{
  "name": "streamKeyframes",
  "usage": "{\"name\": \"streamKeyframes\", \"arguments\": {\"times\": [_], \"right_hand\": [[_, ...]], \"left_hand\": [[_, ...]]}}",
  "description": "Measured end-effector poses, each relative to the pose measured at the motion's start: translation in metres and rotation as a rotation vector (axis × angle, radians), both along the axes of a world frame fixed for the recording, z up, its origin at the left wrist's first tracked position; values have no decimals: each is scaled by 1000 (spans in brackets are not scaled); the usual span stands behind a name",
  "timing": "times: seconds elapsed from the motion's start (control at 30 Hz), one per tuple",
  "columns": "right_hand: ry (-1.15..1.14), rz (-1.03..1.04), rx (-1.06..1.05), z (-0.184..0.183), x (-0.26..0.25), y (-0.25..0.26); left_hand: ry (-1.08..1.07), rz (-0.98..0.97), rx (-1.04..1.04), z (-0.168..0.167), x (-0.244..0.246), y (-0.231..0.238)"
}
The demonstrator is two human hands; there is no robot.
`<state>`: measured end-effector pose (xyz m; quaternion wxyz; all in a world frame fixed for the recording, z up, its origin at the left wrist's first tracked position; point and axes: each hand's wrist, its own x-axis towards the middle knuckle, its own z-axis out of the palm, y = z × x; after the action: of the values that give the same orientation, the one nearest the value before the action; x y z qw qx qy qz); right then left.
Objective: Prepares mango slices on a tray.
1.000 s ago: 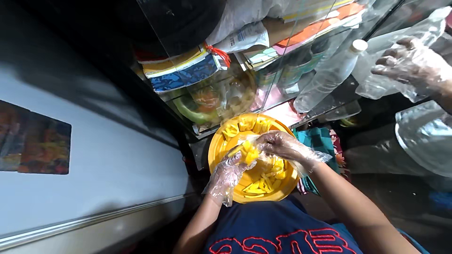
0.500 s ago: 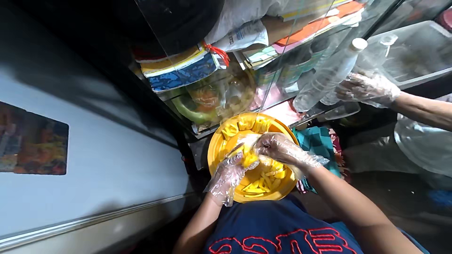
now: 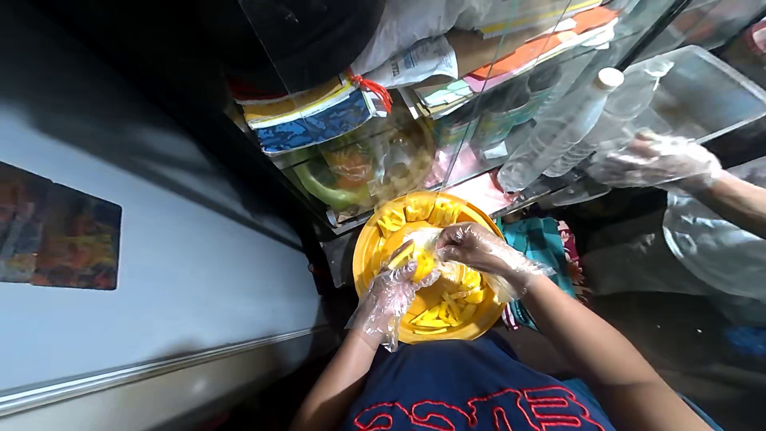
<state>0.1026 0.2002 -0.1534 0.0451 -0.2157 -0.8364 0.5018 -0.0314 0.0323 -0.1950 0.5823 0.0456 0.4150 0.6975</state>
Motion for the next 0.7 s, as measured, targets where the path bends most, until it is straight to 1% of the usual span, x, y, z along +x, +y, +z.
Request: {"name": "streamKeyframes", "arguments": {"times": [0.07, 0.17, 0.33, 0.37, 0.43, 0.53, 0.57, 0.63, 0.7], "right_hand": [[-2, -7, -56, 0, 1, 3], [-12, -16, -117, -2, 0, 2], [-68, -4, -56, -2, -8, -11], [-72, 1, -35, -2, -9, -15], [-41, 19, -5, -5, -10, -19], [-1, 85, -39, -9, -6, -13], [-8, 127, -72, -6, -4, -10], [-58, 217, -107, 0, 0, -5], [-143, 240, -76, 5, -2, -9]], "left_hand": [[69, -36, -28, 1, -1, -2], [257, -122, -113, -2, -4, -4], [474, -183, -256, 7, -1, -5], [494, -201, -264, 7, -1, -5], [462, -213, -209, -1, -4, -6], [279, -108, -121, -4, -2, -4], [274, -75, -157, -1, 0, -3], [336, -67, -245, 1, -2, -3], [450, -118, -338, 2, -5, -2]]}}
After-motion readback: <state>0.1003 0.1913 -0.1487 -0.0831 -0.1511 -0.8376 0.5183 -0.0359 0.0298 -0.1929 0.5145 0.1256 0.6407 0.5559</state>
